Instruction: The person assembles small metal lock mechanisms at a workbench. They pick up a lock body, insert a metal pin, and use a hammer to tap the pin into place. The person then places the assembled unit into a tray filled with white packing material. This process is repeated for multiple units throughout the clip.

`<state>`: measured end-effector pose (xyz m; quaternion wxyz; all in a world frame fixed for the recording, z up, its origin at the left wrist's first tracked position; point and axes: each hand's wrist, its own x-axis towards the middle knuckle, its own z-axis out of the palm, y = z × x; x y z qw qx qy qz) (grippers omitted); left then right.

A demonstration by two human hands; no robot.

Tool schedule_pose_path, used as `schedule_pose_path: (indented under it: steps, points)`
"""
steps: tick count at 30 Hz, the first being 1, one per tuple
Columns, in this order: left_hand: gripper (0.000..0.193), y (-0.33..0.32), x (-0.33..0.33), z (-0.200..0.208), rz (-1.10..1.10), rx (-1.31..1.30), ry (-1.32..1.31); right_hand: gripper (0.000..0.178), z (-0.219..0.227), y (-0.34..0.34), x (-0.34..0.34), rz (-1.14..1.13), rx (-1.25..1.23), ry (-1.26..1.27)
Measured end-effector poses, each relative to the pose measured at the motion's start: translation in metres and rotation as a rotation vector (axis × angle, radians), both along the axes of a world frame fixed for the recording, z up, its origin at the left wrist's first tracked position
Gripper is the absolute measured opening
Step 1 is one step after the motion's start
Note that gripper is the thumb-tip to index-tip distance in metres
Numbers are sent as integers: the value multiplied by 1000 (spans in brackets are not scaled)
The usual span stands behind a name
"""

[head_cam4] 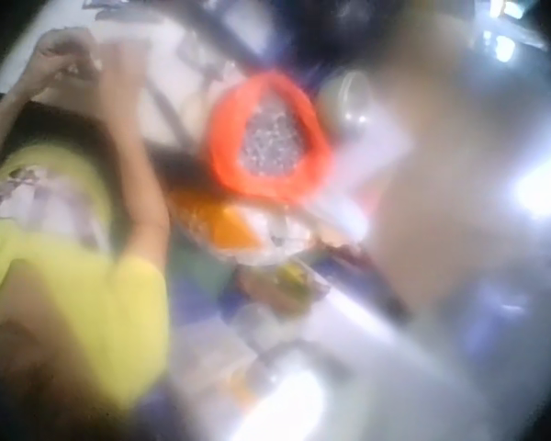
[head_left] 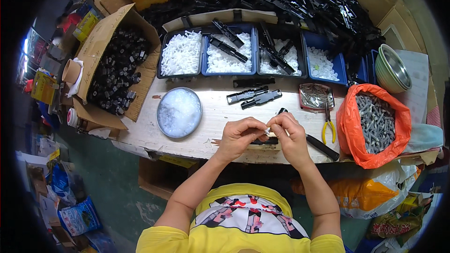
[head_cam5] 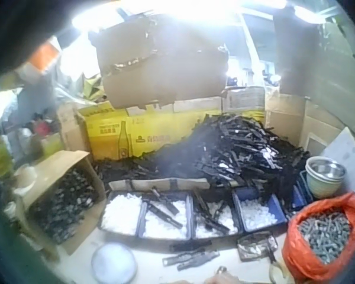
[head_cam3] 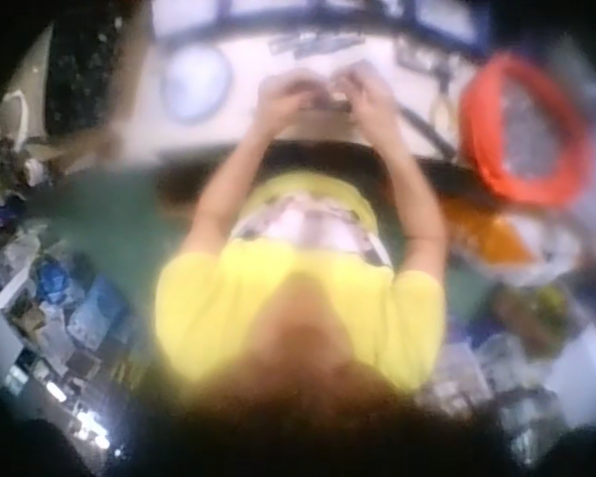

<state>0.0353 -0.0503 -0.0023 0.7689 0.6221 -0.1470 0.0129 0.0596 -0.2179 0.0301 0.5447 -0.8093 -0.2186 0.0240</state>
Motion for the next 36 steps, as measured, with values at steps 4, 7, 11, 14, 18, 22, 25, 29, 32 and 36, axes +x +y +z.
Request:
schedule_pose_path:
  steps: [4,7,11,14,18,22,25,29,32,36]
  points:
    - [17,-5,-5,-8,178,30,-91,9,-6,4,0,-95,-85,-341]
    - [21,-1,-10,-13,249,150,-126,12,-1,1,-6,-44,-145,-386]
    - [25,3,-11,-7,303,368,-281,14,-6,5,-10,-15,-214,-467]
    - [24,9,-15,-2,328,505,-296,13,-11,7,-11,14,-286,-536]
    - [17,23,-21,-14,367,678,-301,10,-24,4,-8,107,-441,-576]
    - [13,21,-27,-24,335,754,-266,11,-31,5,-6,195,-572,-567]
    - [11,16,-27,-28,316,750,-268,10,-28,8,-3,244,-619,-557]
    - [12,16,-25,-31,292,735,-280,9,-19,15,1,351,-674,-525]
    - [13,16,-25,-31,281,742,-284,9,-17,16,5,397,-687,-489]
    - [12,15,-23,-27,251,778,-237,12,-14,6,9,373,-639,-405]
